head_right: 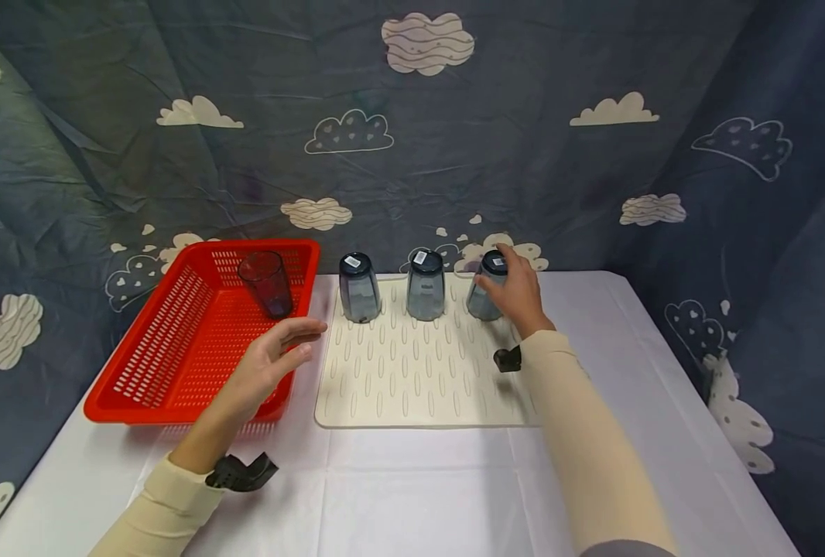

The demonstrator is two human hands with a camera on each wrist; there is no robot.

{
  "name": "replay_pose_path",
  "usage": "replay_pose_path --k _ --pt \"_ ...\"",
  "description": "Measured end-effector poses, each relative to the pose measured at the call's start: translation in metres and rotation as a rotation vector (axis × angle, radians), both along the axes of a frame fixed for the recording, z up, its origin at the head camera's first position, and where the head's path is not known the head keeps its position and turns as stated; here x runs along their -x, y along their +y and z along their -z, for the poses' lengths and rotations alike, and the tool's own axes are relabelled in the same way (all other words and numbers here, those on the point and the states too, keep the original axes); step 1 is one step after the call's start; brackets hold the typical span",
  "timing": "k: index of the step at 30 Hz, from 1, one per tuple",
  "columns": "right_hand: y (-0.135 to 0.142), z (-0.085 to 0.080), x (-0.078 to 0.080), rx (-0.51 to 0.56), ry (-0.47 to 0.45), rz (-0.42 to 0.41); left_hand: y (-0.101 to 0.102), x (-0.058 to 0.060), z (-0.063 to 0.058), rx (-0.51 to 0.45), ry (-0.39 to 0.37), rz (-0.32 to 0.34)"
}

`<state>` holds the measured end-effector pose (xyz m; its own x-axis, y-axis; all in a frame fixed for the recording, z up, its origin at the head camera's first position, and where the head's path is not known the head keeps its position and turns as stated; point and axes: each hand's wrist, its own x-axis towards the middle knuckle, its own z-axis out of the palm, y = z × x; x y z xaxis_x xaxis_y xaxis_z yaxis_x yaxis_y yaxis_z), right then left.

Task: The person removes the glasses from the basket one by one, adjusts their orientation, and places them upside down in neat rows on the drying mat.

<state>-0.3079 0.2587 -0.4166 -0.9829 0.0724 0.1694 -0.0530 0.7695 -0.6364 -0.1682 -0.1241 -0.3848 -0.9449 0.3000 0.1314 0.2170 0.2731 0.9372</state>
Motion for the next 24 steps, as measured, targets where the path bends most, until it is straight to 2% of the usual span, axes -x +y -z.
replay_pose_path --k 6,11,18,21,24 --pt "0.004 -0.008 -0.013 -0.022 0.018 -0.029 -0.005 0.001 -0.002 0.027 -0.009 -0.004" --pt "0.004 -0.006 -0.030 -0.053 0.164 -0.014 -0.018 0.004 -0.009 0.052 -0.019 -0.035" --pt "-0.001 -0.004 -0.059 -0.056 0.416 -0.036 -0.036 0.012 -0.032 0.116 0.002 -0.053" --pt "-0.001 -0.010 -0.070 -0.030 0.475 -0.027 -0.043 0.019 -0.045 0.150 0.003 -0.056" --pt "-0.004 -0.016 -0.079 0.009 0.497 -0.013 -0.053 0.027 -0.058 0.189 0.014 -0.078"
